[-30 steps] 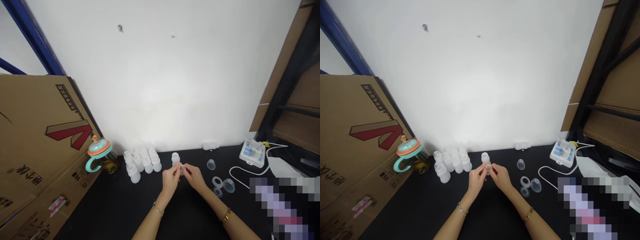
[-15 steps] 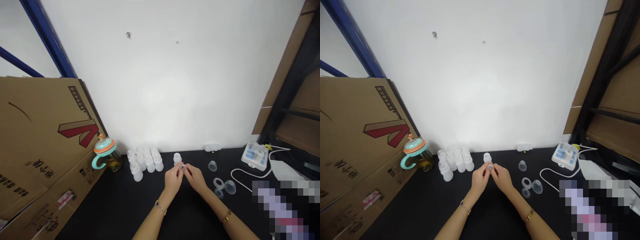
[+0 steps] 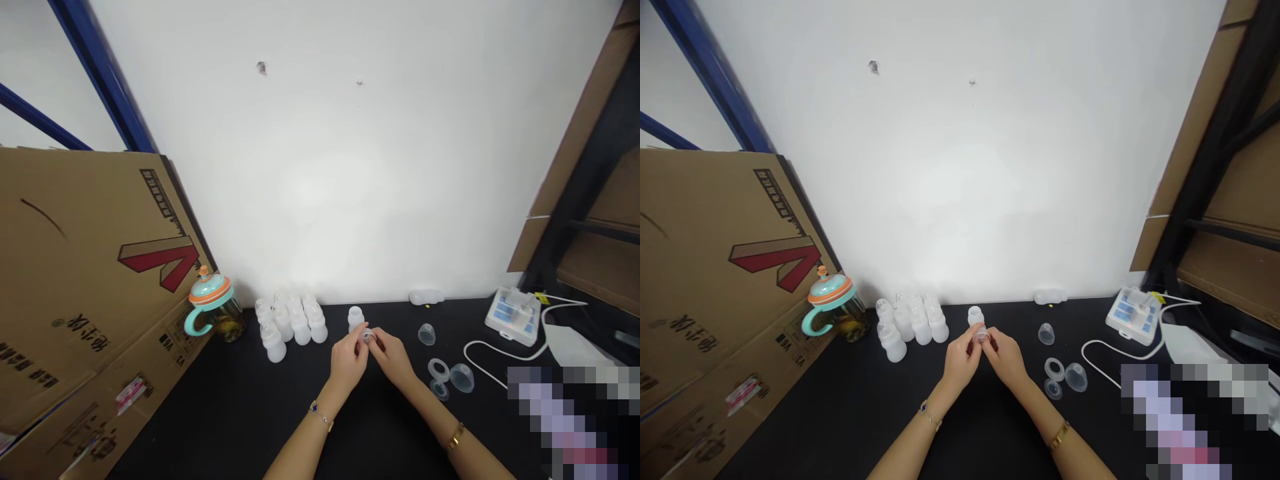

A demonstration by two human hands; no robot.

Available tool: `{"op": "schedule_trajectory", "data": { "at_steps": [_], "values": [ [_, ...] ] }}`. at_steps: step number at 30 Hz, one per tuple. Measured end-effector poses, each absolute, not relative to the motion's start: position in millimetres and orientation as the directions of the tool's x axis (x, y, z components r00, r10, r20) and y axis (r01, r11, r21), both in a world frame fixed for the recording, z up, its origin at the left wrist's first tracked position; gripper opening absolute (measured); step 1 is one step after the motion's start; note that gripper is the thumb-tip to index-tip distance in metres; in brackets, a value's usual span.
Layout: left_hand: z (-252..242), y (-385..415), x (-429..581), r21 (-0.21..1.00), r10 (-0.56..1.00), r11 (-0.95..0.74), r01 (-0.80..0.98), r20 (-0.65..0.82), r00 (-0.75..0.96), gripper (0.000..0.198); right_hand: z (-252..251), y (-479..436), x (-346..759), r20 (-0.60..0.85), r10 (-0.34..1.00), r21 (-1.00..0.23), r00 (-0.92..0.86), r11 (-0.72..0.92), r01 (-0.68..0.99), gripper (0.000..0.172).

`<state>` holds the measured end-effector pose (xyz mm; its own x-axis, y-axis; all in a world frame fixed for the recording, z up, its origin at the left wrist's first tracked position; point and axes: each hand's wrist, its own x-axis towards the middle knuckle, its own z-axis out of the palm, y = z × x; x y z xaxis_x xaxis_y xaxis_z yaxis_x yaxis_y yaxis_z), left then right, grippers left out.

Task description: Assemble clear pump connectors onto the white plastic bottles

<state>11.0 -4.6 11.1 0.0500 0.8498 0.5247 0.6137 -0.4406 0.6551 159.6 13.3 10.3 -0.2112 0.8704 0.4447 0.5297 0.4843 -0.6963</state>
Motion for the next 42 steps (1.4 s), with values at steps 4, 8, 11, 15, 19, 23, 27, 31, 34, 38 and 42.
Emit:
{"op": "schedule_trajectory", "data": {
  "at_steps": [4, 8, 11, 15, 19, 23, 27, 31, 34, 38, 42],
  "values": [
    [15.6, -6.2, 13.9, 0.771, 0.885, -0.411, 0.486, 0.465, 0.010, 0.034, 11.8, 13.1, 160.2, 0.473, 0.857, -0.671, -0.202, 0.499, 0.548, 0.030],
    [17.7, -7.4, 14.1, 0.779, 0.881, -0.412, 0.472, 0.473, -0.012, 0.034, 12.1, 11.3, 159.3, 0.473, 0.859, -0.691, -0.196, 0.500, 0.523, 0.031],
    [17.5, -7.2, 12.8, 0.758, 0.873, -0.418, 0.501, 0.487, -0.008, 0.033, 12.2, 11.3, 159.2, 0.448, 0.871, -0.729, -0.202, 0.487, 0.481, 0.030],
    [16.5, -6.1, 12.7, 0.803, 0.892, -0.409, 0.433, 0.452, 0.004, 0.033, 11.7, 13.9, 160.9, 0.432, 0.882, -0.739, -0.187, 0.465, 0.488, 0.022],
    [15.7, -5.3, 13.4, 0.844, 0.911, -0.378, 0.380, 0.411, -0.007, 0.032, 12.2, 14.5, 161.8, 0.444, 0.876, -0.707, -0.187, 0.471, 0.528, 0.023],
    [14.6, -4.7, 12.9, 0.837, 0.906, -0.386, 0.389, 0.422, -0.009, 0.034, 13.6, 12.2, 161.4, 0.433, 0.879, -0.702, -0.201, 0.468, 0.537, 0.027],
    [13.8, -5.5, 12.1, 0.829, 0.905, -0.394, 0.398, 0.426, 0.009, 0.039, 12.1, 11.5, 161.2, 0.434, 0.875, -0.665, -0.214, 0.472, 0.579, 0.036],
    [15.7, -8.3, 12.2, 0.819, 0.906, -0.391, 0.420, 0.424, 0.017, 0.042, 11.1, 11.6, 160.4, 0.453, 0.866, -0.639, -0.212, 0.481, 0.600, 0.041],
    [17.5, -9.6, 12.3, 0.821, 0.906, -0.393, 0.415, 0.423, 0.021, 0.041, 12.7, 10.2, 159.9, 0.447, 0.869, -0.648, -0.212, 0.478, 0.594, 0.042],
    [19.5, -9.9, 12.3, 0.839, 0.905, -0.400, 0.370, 0.424, 0.017, 0.039, 12.4, 9.8, 159.4, 0.439, 0.872, -0.655, -0.217, 0.475, 0.588, 0.042],
    [21.3, -9.9, 12.5, 0.842, 0.913, -0.388, 0.375, 0.408, 0.028, 0.039, 9.0, 12.5, 159.0, 0.446, 0.872, -0.650, -0.203, 0.471, 0.596, 0.045]
  ]
}}
